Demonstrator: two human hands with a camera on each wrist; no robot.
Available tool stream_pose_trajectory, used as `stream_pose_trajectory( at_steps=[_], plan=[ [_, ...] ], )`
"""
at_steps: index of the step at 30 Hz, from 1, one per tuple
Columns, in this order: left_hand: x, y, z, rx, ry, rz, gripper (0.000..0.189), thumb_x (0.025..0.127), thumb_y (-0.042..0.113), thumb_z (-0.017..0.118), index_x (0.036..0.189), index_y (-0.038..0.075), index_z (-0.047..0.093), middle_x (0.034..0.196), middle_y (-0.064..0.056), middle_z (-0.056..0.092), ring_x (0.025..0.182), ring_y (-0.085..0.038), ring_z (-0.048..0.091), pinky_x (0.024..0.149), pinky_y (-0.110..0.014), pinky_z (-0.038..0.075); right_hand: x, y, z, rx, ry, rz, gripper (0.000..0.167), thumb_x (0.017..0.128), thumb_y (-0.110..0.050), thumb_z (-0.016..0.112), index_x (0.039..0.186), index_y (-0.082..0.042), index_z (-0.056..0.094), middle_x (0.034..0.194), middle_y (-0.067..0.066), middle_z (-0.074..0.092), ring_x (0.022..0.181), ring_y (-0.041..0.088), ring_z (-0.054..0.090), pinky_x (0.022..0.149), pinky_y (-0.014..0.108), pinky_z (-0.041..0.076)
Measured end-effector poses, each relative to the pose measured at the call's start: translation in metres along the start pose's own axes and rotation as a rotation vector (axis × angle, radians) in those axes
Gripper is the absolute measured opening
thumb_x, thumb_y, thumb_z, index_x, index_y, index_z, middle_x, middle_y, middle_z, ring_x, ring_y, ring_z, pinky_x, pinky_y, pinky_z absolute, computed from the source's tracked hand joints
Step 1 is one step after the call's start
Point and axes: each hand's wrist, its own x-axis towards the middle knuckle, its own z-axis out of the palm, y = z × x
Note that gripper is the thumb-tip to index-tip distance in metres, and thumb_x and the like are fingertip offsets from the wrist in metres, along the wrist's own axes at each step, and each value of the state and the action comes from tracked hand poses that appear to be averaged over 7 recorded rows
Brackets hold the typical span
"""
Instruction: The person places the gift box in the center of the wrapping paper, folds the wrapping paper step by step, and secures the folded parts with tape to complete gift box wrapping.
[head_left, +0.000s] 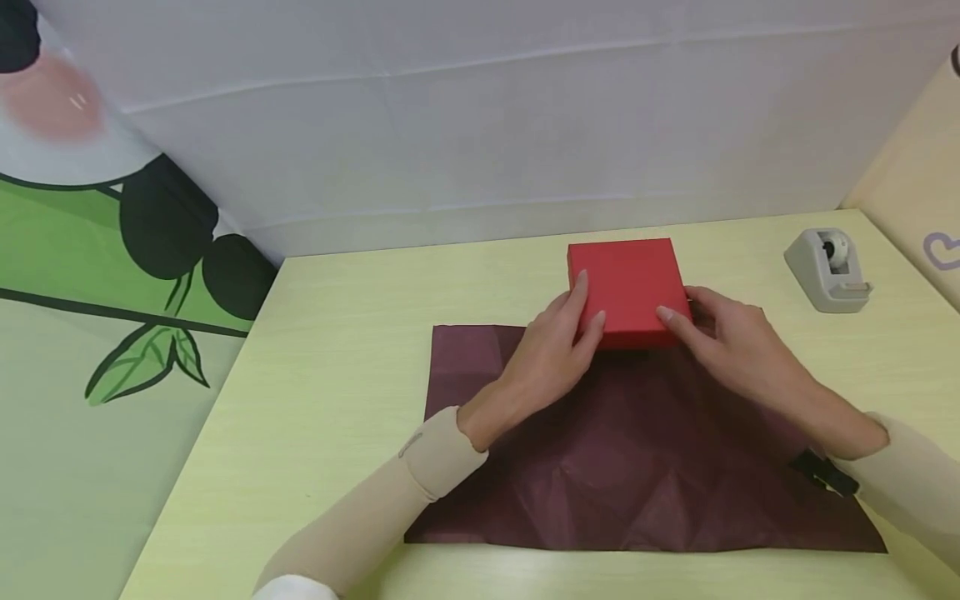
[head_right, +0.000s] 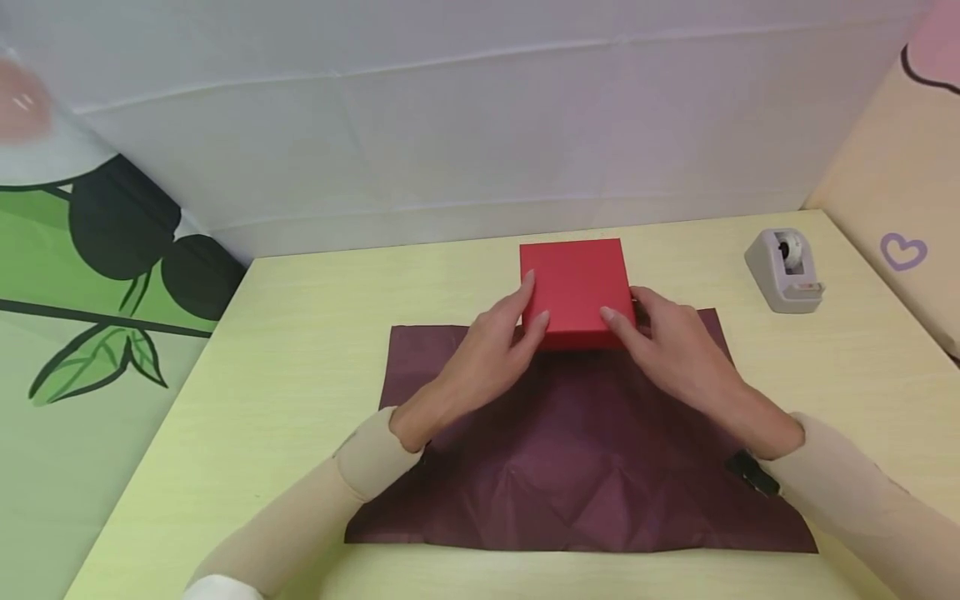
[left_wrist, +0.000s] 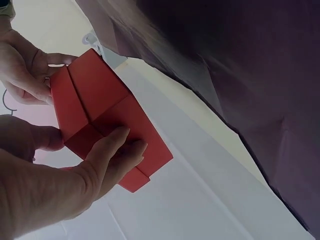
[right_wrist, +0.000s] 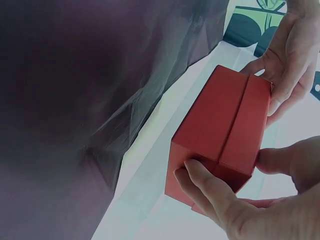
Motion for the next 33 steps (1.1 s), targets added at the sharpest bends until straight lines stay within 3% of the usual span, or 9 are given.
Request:
stream_pose_trajectory(
  at_steps=[10,17,33],
  plan=[
    [-0.015,0.003,0.000,-0.010,0.022,-0.011,0.065,0.107,0.023,0.055,0.160,-0.001,0.027,0.152,-0.016,0.049,0.134,-0.027,0.054,0.106,-0.030,0.048,-0.010,-0.004,0.003,-0.009,0.031,-0.066,0.056,0.103,-0.025,0.065,0.146,0.006,0.048,0.123,0.031,0.067,0.107,0.047,0.069,0.089,0.061,0.053],
    [-0.026,0.005,0.000,-0.011,0.040,0.004,0.063,0.106,0.021,0.056,0.159,-0.002,0.031,0.147,-0.017,0.053,0.129,-0.028,0.058,0.105,-0.034,0.050,-0.020,-0.005,0.008,-0.037,0.069,-0.149,0.069,0.099,-0.017,0.071,0.155,0.004,0.037,0.120,0.030,0.069,0.101,0.042,0.072,0.081,0.058,0.056],
    [-0.051,0.009,-0.002,-0.059,0.028,-0.021,0.064,0.105,0.020,0.058,0.159,-0.002,0.030,0.154,-0.017,0.047,0.137,-0.028,0.052,0.107,-0.036,0.048,-0.039,-0.011,0.013,0.031,0.011,-0.169,0.074,0.096,-0.014,0.074,0.156,0.005,0.035,0.138,0.030,0.059,0.104,0.043,0.071,0.079,0.049,0.059]
  ],
)
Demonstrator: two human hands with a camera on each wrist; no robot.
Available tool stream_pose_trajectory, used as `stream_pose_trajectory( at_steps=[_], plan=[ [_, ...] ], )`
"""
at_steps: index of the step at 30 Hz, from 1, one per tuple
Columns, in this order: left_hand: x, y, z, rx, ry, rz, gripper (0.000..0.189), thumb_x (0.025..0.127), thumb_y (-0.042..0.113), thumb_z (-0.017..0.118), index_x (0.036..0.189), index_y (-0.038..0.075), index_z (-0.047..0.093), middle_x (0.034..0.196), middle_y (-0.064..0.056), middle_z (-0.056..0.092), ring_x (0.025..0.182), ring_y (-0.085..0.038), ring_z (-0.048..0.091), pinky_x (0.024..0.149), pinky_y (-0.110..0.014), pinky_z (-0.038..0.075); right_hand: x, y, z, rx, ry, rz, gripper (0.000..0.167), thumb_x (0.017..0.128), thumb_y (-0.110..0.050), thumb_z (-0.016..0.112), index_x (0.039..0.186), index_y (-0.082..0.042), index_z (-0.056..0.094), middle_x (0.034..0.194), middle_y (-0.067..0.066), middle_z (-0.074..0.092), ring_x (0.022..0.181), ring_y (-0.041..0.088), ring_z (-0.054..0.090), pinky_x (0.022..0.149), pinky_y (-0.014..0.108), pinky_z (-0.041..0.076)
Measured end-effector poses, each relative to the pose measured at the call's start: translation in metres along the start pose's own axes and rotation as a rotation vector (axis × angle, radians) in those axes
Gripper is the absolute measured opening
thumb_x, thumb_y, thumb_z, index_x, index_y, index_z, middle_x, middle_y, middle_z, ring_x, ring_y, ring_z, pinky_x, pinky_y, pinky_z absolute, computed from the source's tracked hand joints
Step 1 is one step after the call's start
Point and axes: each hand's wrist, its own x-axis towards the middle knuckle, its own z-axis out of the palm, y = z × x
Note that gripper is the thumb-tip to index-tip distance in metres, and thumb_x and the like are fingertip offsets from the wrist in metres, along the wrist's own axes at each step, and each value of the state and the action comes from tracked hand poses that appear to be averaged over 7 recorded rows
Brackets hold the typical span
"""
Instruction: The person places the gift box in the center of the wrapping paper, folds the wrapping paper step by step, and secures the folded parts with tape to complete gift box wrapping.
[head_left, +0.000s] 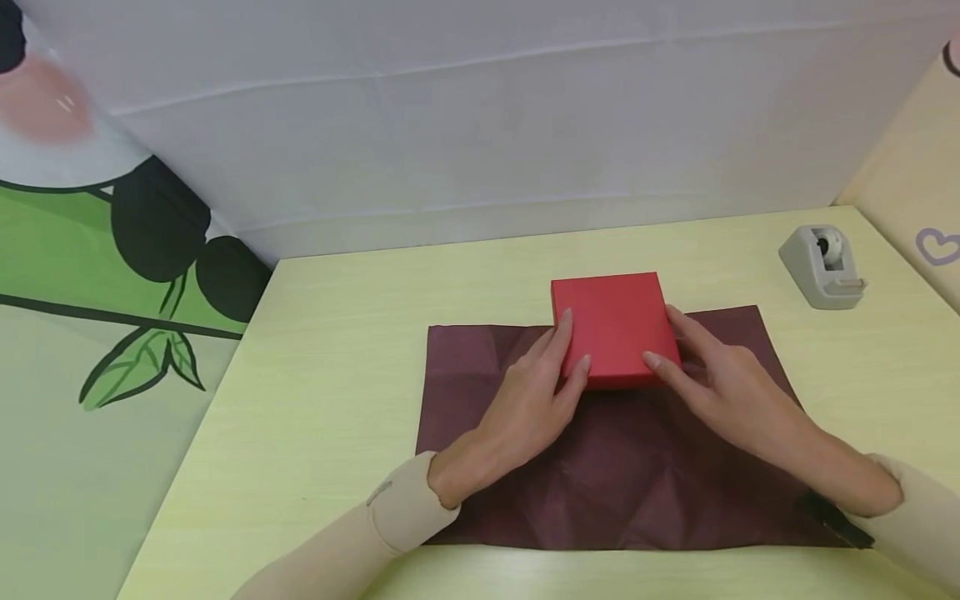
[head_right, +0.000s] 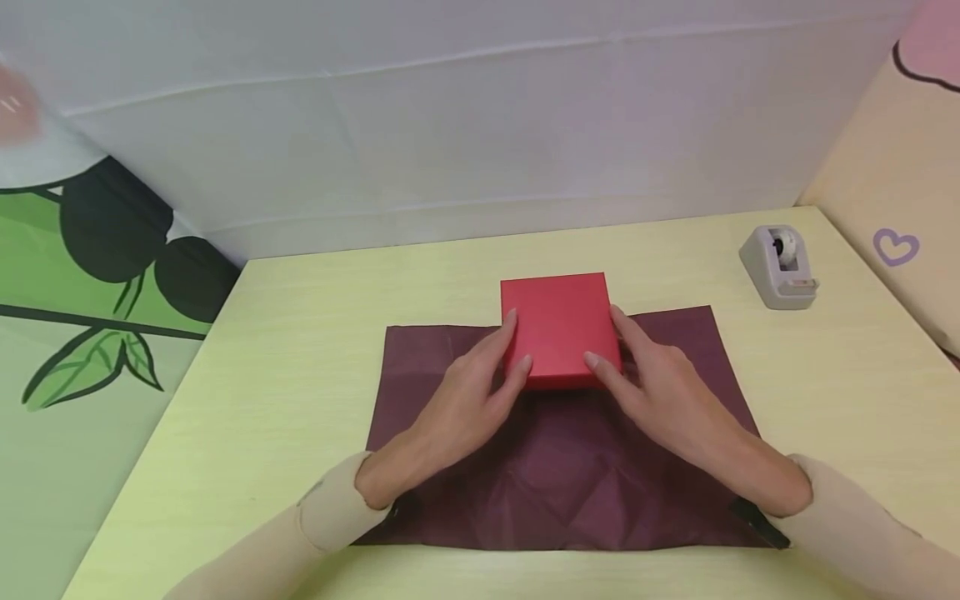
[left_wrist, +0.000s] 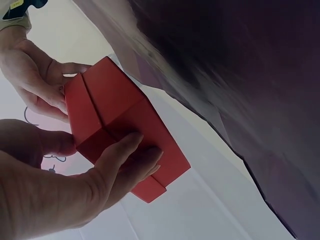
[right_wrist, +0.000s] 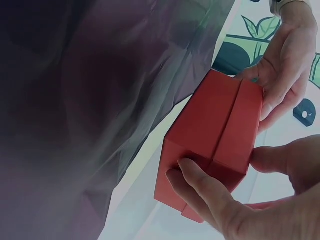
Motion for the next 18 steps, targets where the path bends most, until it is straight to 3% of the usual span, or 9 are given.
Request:
stream_pose_trajectory(
  at_steps=[18],
  plan=[
    [-0.022,0.000,0.003,-0.041,0.004,0.002,0.063,0.105,0.020,0.059,0.158,-0.003,0.032,0.150,-0.017,0.051,0.132,-0.026,0.057,0.104,-0.036,0.050,-0.018,-0.012,0.003,0.045,-0.089,0.073,0.075,0.100,-0.024,0.070,0.159,0.000,0.031,0.141,0.023,0.059,0.114,0.036,0.069,0.084,0.047,0.058]
  ],
)
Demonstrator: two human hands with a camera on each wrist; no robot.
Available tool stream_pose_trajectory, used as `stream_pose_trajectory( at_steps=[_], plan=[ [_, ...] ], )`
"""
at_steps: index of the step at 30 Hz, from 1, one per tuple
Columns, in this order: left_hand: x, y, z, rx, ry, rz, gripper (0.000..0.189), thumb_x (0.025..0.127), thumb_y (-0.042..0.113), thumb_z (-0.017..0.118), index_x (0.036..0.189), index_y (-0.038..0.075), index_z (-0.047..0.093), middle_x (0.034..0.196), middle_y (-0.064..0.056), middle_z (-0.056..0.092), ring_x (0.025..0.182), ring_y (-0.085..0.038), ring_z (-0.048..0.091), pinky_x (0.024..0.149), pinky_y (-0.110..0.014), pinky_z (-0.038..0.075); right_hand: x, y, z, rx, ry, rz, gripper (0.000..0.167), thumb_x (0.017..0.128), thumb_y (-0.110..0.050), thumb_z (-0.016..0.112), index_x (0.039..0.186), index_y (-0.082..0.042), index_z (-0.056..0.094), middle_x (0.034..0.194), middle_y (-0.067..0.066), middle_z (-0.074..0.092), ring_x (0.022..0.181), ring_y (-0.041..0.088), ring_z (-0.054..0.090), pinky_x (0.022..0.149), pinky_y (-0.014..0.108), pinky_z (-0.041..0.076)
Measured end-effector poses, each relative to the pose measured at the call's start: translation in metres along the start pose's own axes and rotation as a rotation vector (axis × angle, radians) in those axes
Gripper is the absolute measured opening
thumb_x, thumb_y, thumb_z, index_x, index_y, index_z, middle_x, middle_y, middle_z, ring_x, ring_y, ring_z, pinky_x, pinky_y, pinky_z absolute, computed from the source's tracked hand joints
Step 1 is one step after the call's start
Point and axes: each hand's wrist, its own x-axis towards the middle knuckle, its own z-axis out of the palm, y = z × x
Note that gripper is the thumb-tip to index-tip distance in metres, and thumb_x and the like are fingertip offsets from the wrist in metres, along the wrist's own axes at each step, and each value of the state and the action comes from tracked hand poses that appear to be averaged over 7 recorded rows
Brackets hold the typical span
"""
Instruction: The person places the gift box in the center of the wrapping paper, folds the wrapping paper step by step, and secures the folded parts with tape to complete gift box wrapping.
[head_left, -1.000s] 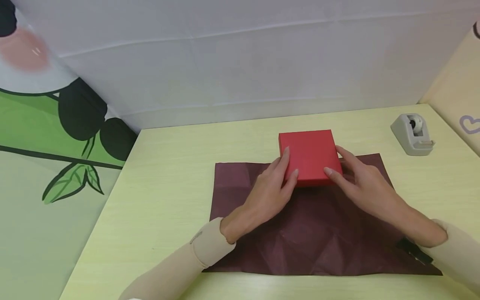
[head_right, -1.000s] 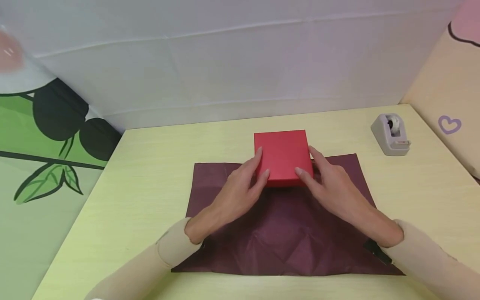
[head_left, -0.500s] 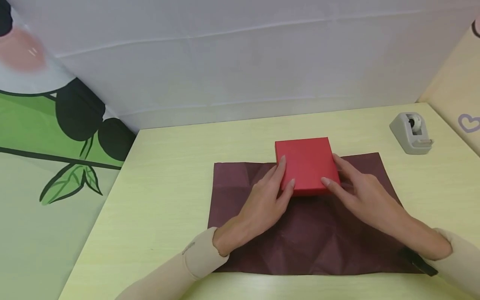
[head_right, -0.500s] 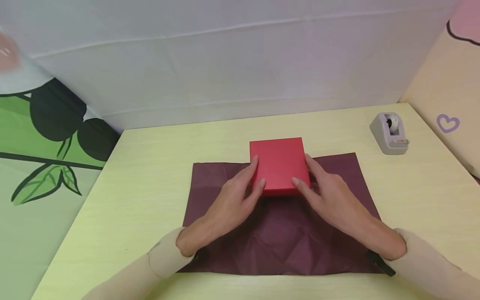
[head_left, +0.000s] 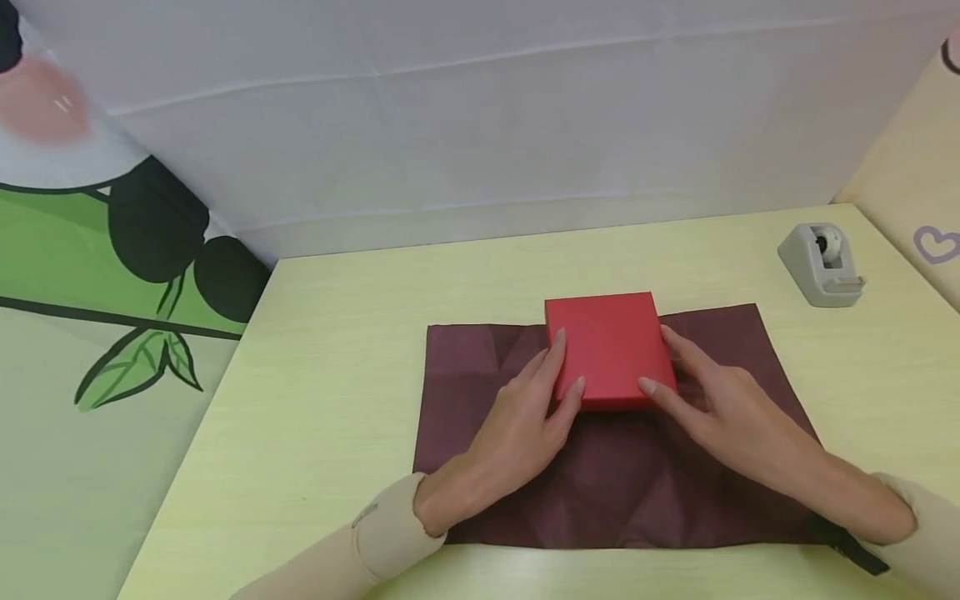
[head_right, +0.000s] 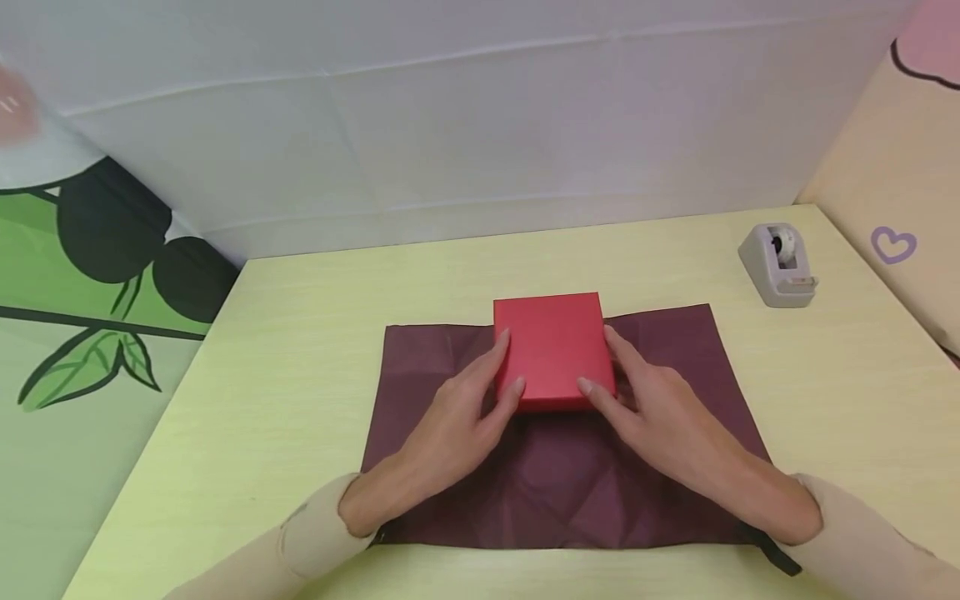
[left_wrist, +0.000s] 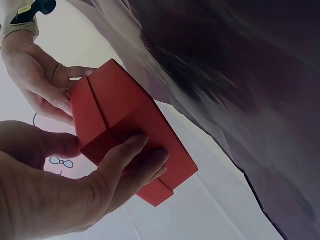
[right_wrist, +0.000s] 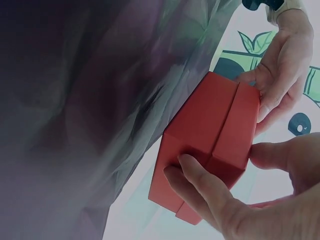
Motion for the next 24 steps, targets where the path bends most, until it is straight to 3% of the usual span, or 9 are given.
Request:
stream_pose_trajectory(
  at_steps=[15,24],
  plan=[
    [-0.017,0.002,0.002,-0.008,-0.052,-0.045,0.065,0.106,0.024,0.058,0.159,-0.001,0.031,0.154,-0.014,0.048,0.137,-0.022,0.053,0.107,-0.037,0.048,-0.015,0.002,0.008,0.014,-0.021,-0.016,0.076,0.098,-0.022,0.073,0.157,0.003,0.032,0.134,0.022,0.065,0.111,0.029,0.071,0.080,0.036,0.061],
    [-0.025,0.002,0.004,0.027,-0.059,-0.018,0.064,0.105,0.023,0.060,0.157,-0.004,0.033,0.150,-0.017,0.052,0.132,-0.024,0.058,0.104,-0.037,0.050,-0.023,0.005,0.012,-0.013,-0.029,-0.013,0.075,0.097,-0.023,0.074,0.155,0.004,0.036,0.131,0.020,0.067,0.110,0.024,0.072,0.080,0.025,0.058]
  ],
)
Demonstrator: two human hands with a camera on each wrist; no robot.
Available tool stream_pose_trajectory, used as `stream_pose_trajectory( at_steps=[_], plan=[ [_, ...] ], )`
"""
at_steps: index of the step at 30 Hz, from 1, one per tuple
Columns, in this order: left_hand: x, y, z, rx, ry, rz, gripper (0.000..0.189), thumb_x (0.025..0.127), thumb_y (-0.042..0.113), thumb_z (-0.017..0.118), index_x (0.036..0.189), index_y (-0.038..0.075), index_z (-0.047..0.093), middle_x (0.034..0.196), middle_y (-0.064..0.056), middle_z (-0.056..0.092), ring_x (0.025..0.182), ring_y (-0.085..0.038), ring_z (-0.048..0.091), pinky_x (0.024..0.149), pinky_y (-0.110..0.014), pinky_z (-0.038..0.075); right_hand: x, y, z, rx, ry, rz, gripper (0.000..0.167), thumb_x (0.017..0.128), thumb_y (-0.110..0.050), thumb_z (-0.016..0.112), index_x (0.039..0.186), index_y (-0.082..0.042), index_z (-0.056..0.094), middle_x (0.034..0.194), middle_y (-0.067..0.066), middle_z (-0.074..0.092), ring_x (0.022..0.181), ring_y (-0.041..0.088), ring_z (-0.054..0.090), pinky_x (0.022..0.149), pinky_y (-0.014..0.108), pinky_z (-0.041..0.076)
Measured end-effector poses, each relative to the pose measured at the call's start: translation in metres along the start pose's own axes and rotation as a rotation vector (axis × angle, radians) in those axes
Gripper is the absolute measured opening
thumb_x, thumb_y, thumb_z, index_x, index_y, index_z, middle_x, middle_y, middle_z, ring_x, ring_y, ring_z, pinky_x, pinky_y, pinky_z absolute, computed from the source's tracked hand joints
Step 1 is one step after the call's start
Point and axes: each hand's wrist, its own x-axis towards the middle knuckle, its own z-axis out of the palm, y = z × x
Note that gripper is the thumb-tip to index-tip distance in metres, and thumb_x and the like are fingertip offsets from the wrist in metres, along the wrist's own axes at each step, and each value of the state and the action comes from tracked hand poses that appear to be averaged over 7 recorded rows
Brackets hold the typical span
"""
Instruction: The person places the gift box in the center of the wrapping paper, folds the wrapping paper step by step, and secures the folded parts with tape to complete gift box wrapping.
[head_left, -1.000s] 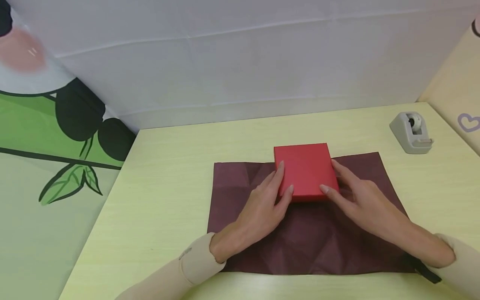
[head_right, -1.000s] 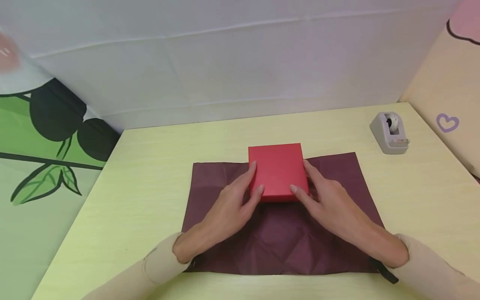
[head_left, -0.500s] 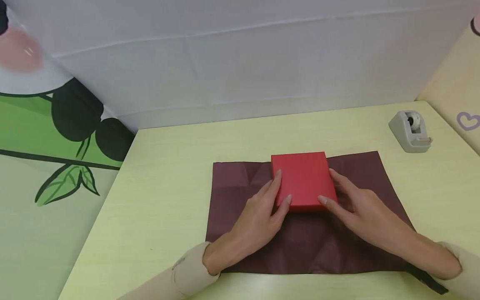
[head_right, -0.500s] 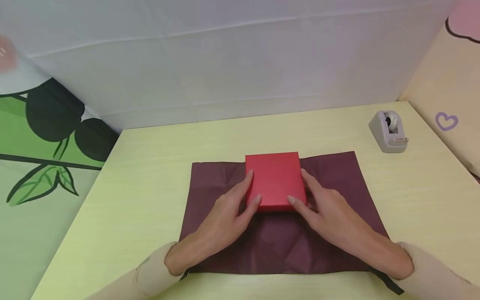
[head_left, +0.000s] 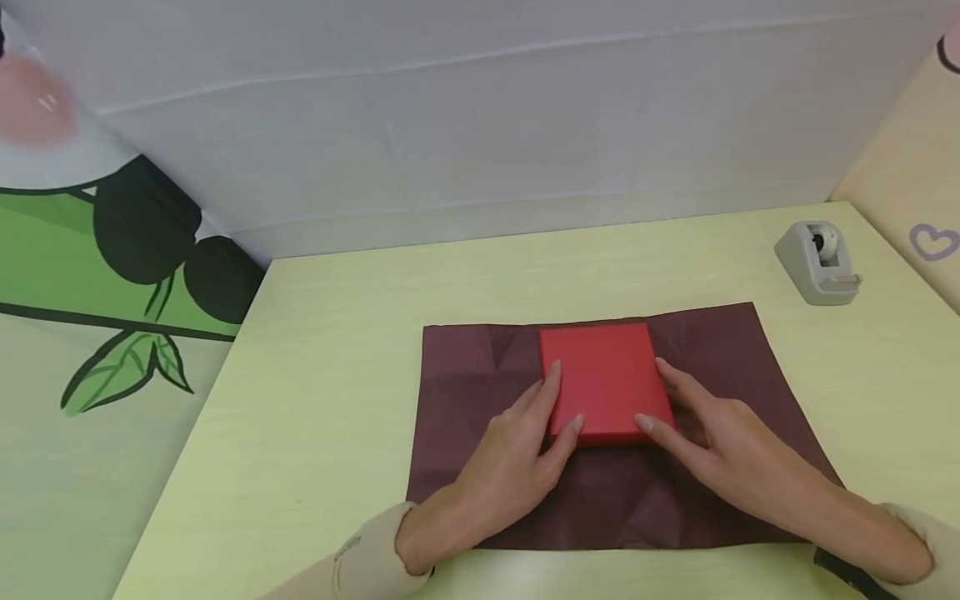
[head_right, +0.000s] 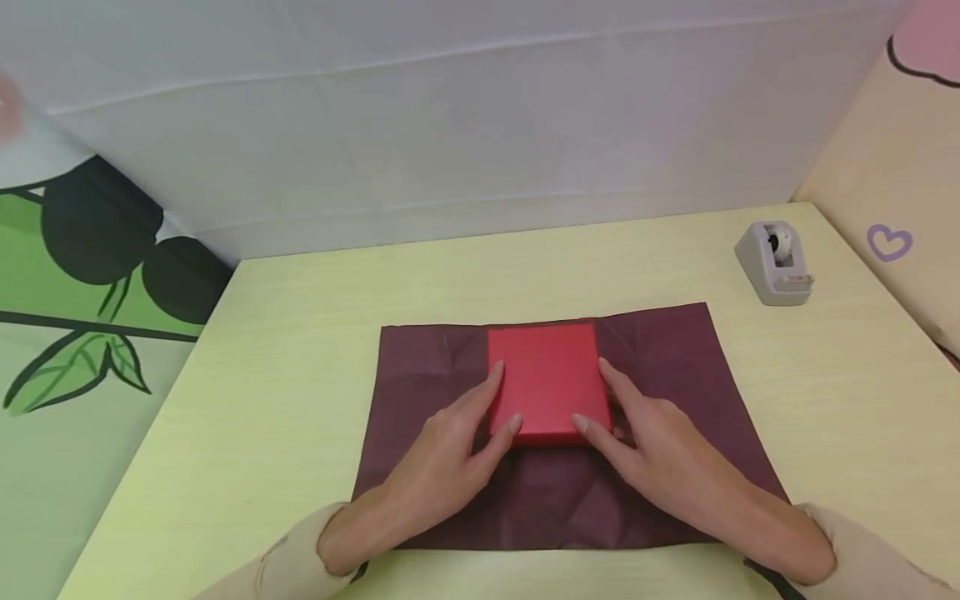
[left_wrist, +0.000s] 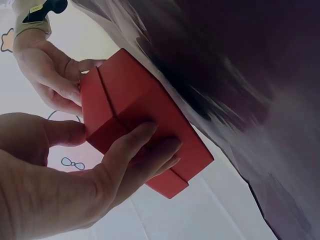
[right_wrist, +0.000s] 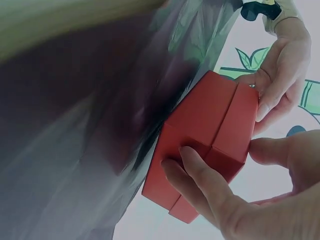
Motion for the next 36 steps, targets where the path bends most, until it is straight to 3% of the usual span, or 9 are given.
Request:
stream_pose_trajectory(
  at_steps=[13,18,36],
  plan=[
    [-0.010,-0.001,0.001,0.006,-0.029,-0.015,0.065,0.105,0.024,0.061,0.157,-0.004,0.034,0.151,-0.017,0.051,0.135,-0.024,0.055,0.104,-0.038,0.050,-0.006,-0.001,0.004,-0.005,-0.024,0.000,0.077,0.095,-0.025,0.076,0.155,0.004,0.036,0.132,0.018,0.067,0.110,0.021,0.072,0.080,0.030,0.060],
    [-0.012,-0.002,0.002,0.012,-0.040,-0.023,0.065,0.105,0.024,0.060,0.157,-0.003,0.034,0.151,-0.017,0.051,0.134,-0.024,0.056,0.104,-0.038,0.051,-0.008,-0.002,0.006,0.029,-0.023,-0.016,0.076,0.096,-0.023,0.075,0.155,0.003,0.035,0.132,0.018,0.067,0.108,0.019,0.073,0.078,0.027,0.060],
    [-0.010,-0.004,0.006,0.030,-0.038,-0.005,0.065,0.103,0.023,0.063,0.157,-0.003,0.035,0.148,-0.017,0.053,0.131,-0.024,0.058,0.103,-0.037,0.051,-0.008,-0.001,0.006,0.014,-0.038,0.001,0.075,0.097,-0.026,0.074,0.155,0.001,0.036,0.131,0.013,0.068,0.108,0.016,0.072,0.080,0.027,0.059]
  ],
)
